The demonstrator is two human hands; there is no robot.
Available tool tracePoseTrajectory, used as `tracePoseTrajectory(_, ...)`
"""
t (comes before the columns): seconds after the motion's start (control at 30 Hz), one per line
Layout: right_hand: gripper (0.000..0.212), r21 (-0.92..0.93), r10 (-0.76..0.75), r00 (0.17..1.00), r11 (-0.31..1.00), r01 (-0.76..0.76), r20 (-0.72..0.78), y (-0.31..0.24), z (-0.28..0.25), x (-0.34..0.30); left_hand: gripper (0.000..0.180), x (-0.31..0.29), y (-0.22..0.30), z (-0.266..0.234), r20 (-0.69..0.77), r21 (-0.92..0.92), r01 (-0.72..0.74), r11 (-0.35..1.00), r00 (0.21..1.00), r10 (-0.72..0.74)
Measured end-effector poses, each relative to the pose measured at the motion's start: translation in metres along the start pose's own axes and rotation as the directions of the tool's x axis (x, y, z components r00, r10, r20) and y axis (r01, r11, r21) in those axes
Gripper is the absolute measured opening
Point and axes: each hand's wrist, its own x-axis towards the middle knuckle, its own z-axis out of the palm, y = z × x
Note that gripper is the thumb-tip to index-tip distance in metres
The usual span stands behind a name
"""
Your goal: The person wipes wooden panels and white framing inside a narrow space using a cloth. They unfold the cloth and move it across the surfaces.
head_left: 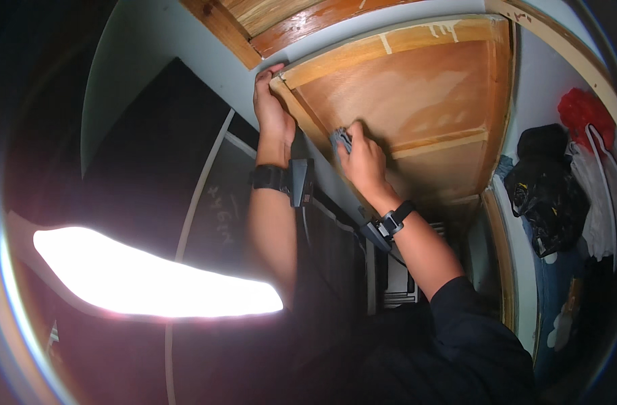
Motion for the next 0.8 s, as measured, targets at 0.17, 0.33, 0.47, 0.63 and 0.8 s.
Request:
tracePoseTrajectory(0.17, 0.033, -0.201, 0.025, 0.995, 0.98, -0.006, 0.093, 0.03, 0.005, -0.014, 0.026, 0.008, -0.007, 0.005, -0.002, -0.011, 0.043, 0.999, 0.999, -0.043)
tracePoseTrajectory(0.33, 0.03, -0.169, 0.067, 0.993, 0.984, -0.05, 0.095, 0.029, 0.004, -0.012, 0.027, 0.007, -0.007, 0.007, 0.013, -0.011, 0.006, 1.0, 1.0, -0.006)
tracePoseTrajectory(0.47, 0.029, -0.074, 0.107, 0.99, 0.992, -0.1, 0.093, 0.031, 0.006, -0.012, 0.027, 0.014, -0.009, -0.002, 0.064, -0.003, -0.002, 1.0, 0.998, 0.002)
tracePoseTrajectory(0.63, 0.025, 0.079, 0.135, 0.985, 0.989, -0.127, -0.103, 0.048, -0.016, -0.006, 0.027, 0.015, -0.011, -0.008, 0.059, -0.009, 0.052, 0.999, 0.997, -0.051)
tracePoseTrajectory(0.8, 0.027, 0.205, 0.16, 0.888, 0.976, -0.076, -0.432, 0.071, -0.074, 0.006, 0.028, 0.013, -0.007, 0.001, 0.057, -0.028, 0.065, 0.997, 0.996, -0.064)
